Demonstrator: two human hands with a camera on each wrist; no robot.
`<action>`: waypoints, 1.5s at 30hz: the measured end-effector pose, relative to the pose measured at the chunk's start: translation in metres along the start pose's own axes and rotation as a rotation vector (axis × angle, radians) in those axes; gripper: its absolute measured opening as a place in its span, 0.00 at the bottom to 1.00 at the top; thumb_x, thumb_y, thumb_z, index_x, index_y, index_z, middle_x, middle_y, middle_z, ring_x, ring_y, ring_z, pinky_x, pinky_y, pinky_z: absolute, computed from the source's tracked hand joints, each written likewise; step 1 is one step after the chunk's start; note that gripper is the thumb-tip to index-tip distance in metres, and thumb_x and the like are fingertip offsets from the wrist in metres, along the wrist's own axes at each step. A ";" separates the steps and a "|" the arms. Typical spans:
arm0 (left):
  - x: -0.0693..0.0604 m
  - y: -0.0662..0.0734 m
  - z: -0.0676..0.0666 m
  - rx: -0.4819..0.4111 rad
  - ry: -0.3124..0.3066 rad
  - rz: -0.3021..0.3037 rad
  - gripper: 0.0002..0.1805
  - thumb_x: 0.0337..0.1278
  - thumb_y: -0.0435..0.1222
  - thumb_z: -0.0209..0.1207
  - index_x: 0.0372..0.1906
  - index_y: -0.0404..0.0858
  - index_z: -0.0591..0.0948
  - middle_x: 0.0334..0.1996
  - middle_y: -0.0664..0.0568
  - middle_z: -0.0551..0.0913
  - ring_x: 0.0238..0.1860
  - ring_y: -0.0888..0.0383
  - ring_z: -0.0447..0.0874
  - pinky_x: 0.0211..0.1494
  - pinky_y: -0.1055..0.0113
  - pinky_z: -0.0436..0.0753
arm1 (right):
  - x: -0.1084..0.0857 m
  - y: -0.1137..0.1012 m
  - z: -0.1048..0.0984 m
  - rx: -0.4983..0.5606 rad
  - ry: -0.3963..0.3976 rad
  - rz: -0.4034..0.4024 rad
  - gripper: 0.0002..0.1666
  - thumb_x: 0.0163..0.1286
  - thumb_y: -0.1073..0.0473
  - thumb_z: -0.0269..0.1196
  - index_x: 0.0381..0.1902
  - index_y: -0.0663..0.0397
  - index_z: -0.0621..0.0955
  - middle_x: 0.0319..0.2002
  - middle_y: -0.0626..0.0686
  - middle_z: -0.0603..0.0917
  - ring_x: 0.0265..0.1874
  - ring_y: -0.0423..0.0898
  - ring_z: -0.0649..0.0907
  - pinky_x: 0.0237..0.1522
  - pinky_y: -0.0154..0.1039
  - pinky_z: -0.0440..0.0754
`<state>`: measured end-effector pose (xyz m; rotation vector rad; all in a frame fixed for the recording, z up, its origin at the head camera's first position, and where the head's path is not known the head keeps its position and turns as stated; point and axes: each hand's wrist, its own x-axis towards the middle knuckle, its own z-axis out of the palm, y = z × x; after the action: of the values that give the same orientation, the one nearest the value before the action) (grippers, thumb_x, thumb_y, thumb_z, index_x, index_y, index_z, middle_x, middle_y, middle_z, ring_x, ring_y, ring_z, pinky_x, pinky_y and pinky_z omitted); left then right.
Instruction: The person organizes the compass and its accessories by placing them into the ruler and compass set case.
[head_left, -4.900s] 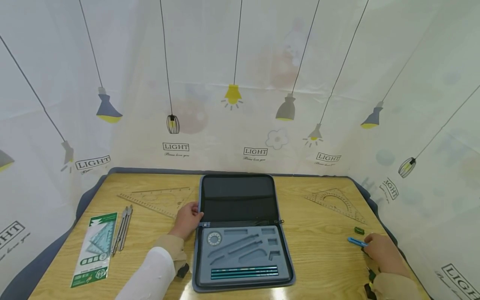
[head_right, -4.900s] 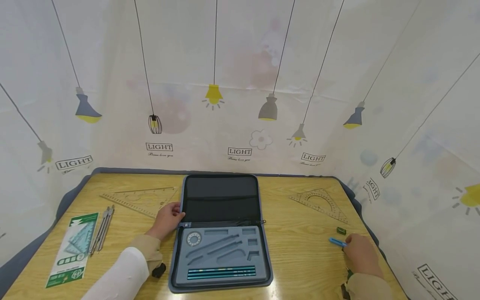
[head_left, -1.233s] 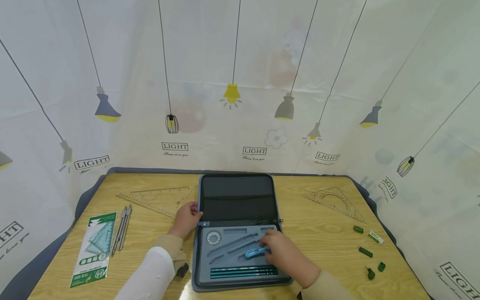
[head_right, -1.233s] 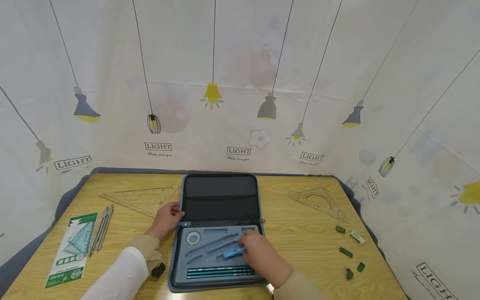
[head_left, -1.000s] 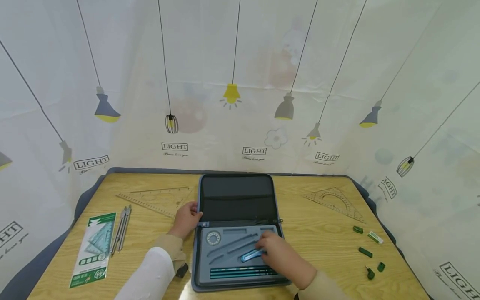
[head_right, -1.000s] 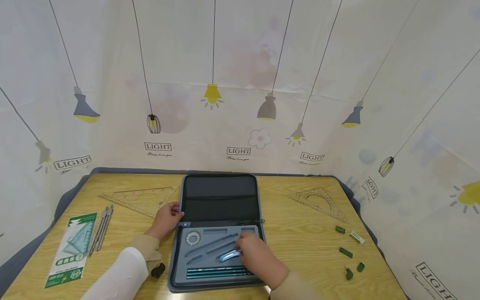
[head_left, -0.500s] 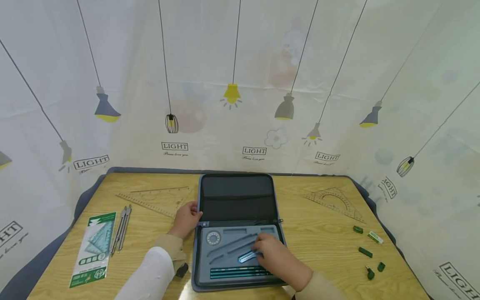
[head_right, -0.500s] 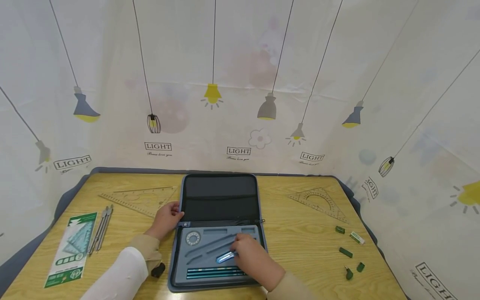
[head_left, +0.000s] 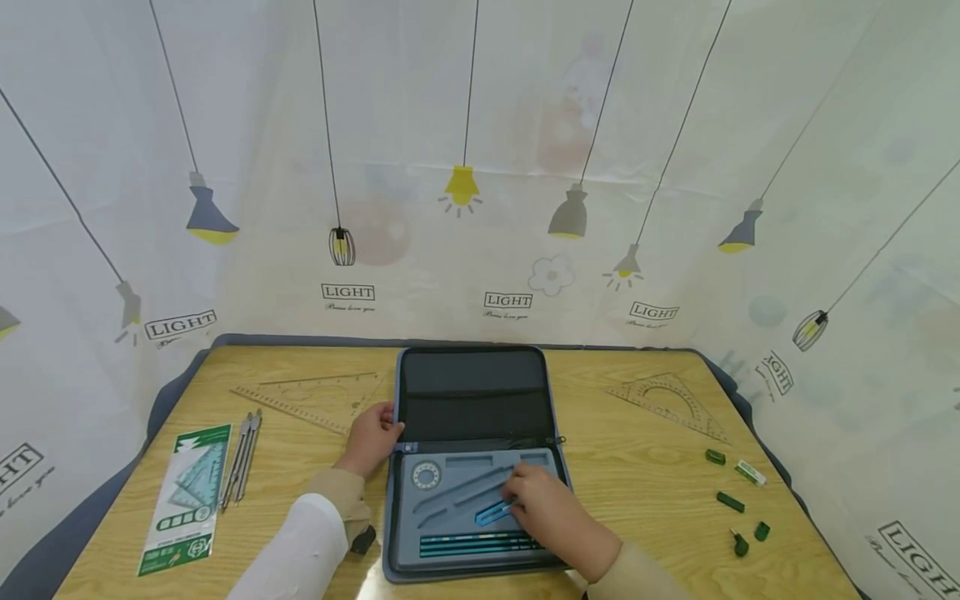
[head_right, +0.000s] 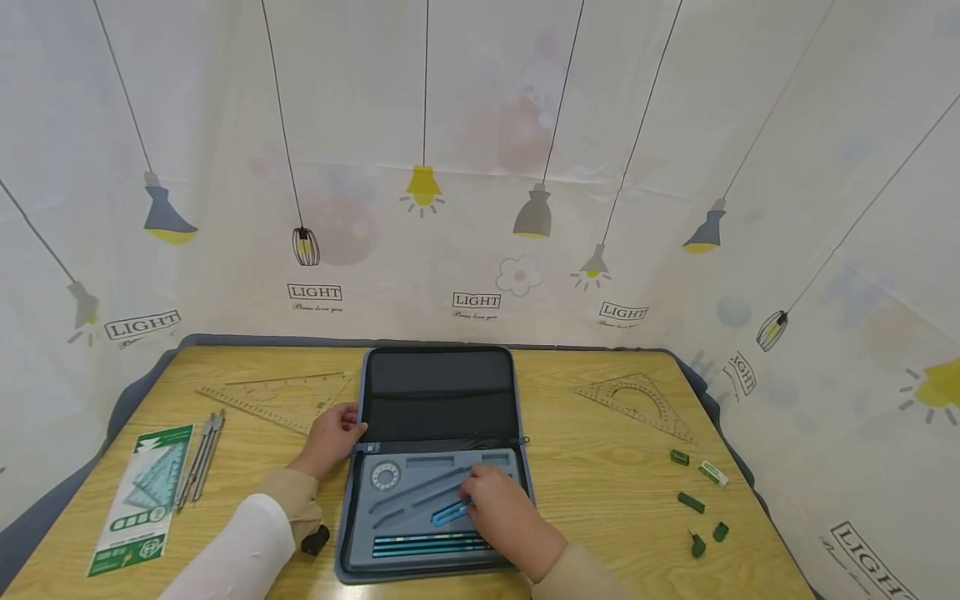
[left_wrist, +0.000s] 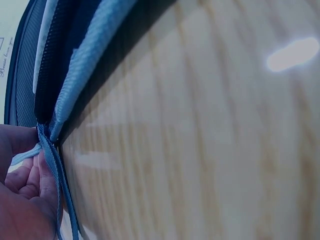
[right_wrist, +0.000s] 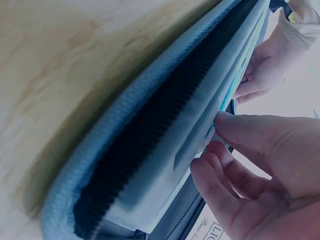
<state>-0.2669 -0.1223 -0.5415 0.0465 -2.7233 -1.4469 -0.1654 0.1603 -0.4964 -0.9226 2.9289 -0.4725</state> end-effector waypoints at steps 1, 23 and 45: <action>0.000 0.000 0.000 0.001 0.001 0.001 0.21 0.56 0.28 0.59 0.54 0.23 0.74 0.38 0.39 0.79 0.37 0.50 0.79 0.42 0.59 0.79 | 0.000 0.000 0.000 -0.002 -0.001 0.002 0.07 0.56 0.65 0.69 0.34 0.51 0.84 0.31 0.46 0.77 0.33 0.40 0.81 0.33 0.27 0.79; 0.000 0.007 -0.001 -0.004 -0.027 -0.017 0.21 0.57 0.29 0.58 0.56 0.24 0.73 0.40 0.38 0.79 0.39 0.50 0.78 0.43 0.58 0.79 | -0.008 0.049 -0.054 0.124 0.142 0.324 0.11 0.57 0.68 0.66 0.40 0.58 0.84 0.35 0.51 0.81 0.34 0.46 0.80 0.34 0.39 0.80; 0.000 0.001 -0.001 0.013 -0.006 -0.008 0.20 0.56 0.29 0.59 0.54 0.24 0.74 0.38 0.39 0.80 0.38 0.50 0.80 0.43 0.58 0.80 | -0.093 0.233 -0.099 -0.057 -0.011 0.696 0.20 0.59 0.68 0.59 0.49 0.76 0.75 0.46 0.76 0.76 0.47 0.71 0.75 0.45 0.59 0.76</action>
<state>-0.2669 -0.1224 -0.5400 0.0535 -2.7409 -1.4334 -0.2300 0.4214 -0.4762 0.1239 2.9910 -0.3287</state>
